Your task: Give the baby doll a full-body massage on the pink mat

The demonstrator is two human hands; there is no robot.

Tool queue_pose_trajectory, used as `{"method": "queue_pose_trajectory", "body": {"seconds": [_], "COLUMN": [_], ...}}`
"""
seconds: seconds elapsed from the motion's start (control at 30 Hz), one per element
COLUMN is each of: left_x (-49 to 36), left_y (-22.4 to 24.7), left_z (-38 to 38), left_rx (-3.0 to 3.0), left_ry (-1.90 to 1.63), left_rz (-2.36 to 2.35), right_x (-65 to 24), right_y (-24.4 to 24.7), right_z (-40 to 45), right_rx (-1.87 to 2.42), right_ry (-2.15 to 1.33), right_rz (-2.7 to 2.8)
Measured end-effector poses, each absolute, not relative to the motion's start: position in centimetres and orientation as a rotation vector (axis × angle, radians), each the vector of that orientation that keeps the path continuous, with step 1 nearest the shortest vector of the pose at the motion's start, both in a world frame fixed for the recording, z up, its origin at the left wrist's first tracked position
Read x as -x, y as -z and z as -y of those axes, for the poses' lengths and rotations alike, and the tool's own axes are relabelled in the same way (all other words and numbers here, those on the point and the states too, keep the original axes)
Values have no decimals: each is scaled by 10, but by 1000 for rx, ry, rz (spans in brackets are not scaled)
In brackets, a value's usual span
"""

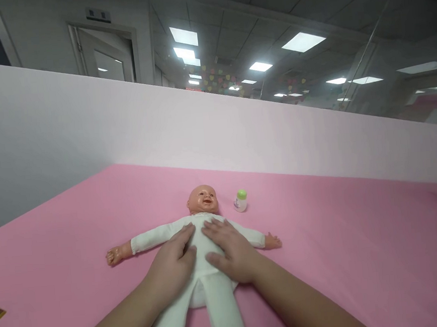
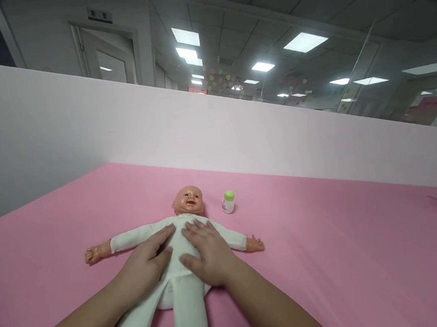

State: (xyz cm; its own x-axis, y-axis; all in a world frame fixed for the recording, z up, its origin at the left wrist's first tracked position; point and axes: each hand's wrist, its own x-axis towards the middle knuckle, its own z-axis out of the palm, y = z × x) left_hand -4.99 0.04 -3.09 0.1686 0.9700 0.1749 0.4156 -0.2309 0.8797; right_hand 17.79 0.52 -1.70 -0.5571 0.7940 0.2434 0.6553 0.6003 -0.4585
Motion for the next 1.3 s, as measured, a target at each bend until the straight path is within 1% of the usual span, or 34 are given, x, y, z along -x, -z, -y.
{"method": "queue_pose_trajectory", "body": {"seconds": [0.1,0.2,0.3,0.43,0.53,0.63,0.77,0.97,1.1,1.2,1.27,1.3], "left_x": [49,51,55,61,63,59,49,56,73,77,76,75], "left_y": [26,20,10,-7,-13,-11,-1,18,30,29,25,23], "left_z": [5,17,37,58,51,23,-18,-47,-60,-63,-60,-59], "left_rx": [-1811,-1858,-1951,-2118,-2156,-2197,-2227,-2310,-2177,-2072,-2049,-2044], "left_ry": [-988,-964,-893,-676,-583,-569,-710,-730,-881,-907,-906,-908], "left_rz": [-1323,-1256,-1100,-832,-742,-699,-776,-963,-1166,-1295,-1289,-1266], "right_x": [-185,-189,-191,-190,-192,-194,-196,-195,-193,-193,-190,-187], "right_y": [25,29,29,28,28,31,32,27,26,24,20,17], "right_z": [-17,-21,-21,-22,-22,-23,-23,-20,-16,-10,-1,5], "right_rx": [1363,1475,1460,1420,1383,1356,1363,1368,1385,1392,1281,1159], "right_ry": [-400,-350,-319,-329,-358,-370,-360,-348,-354,-318,-261,-247], "right_rz": [2291,2194,2163,2155,2160,2157,2171,2172,2144,2088,2059,2066]}}
